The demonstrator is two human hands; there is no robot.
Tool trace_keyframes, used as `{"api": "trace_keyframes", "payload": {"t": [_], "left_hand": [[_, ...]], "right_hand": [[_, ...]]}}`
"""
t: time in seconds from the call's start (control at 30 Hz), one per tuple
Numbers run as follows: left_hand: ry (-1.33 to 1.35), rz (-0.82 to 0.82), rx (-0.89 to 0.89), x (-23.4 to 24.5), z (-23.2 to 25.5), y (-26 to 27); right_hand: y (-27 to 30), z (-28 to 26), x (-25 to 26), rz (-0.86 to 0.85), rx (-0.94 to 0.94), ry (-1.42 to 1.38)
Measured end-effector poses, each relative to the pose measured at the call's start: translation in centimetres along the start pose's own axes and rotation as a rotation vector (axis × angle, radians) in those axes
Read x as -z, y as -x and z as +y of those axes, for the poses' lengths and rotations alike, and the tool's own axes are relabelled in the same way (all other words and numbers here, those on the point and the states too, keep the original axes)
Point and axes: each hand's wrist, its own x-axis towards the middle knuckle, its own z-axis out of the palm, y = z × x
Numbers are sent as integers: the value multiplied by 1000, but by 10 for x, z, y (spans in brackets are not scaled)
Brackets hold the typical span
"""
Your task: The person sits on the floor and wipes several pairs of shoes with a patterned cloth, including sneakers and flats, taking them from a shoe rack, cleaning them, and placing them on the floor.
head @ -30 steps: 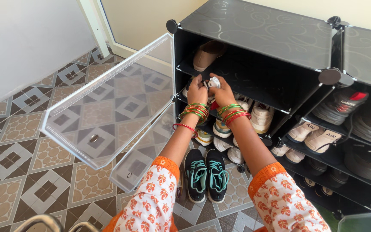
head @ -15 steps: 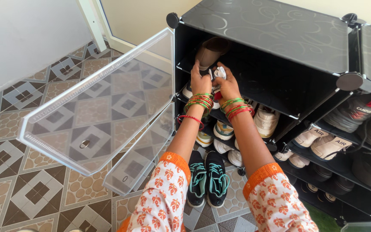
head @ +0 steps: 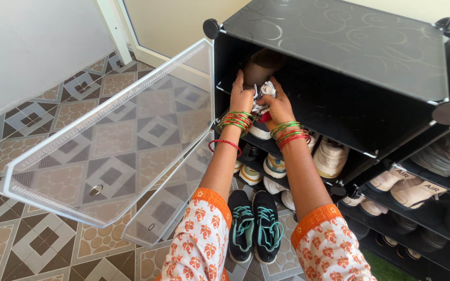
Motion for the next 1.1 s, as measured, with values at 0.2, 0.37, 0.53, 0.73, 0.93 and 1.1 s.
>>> {"api": "trace_keyframes", "payload": {"t": [0.2,0.37,0.53,0.73,0.93,1.1], "left_hand": [[-66,-8,59,2,28,6],[-180,-62,164,25,65,12],[22,-76,312,39,95,23],[-70,-19,295,26,96,31],[-138,26,284,25,103,39],[-269,-54,266,22,109,43]], "right_hand": [[0,-13,-1,78,50,120],[17,-40,0,153,-138,216],[26,-51,7,127,-149,169],[35,-56,-1,135,-184,224],[51,-70,-12,91,-197,366],[60,-76,-15,49,-218,352]]}}
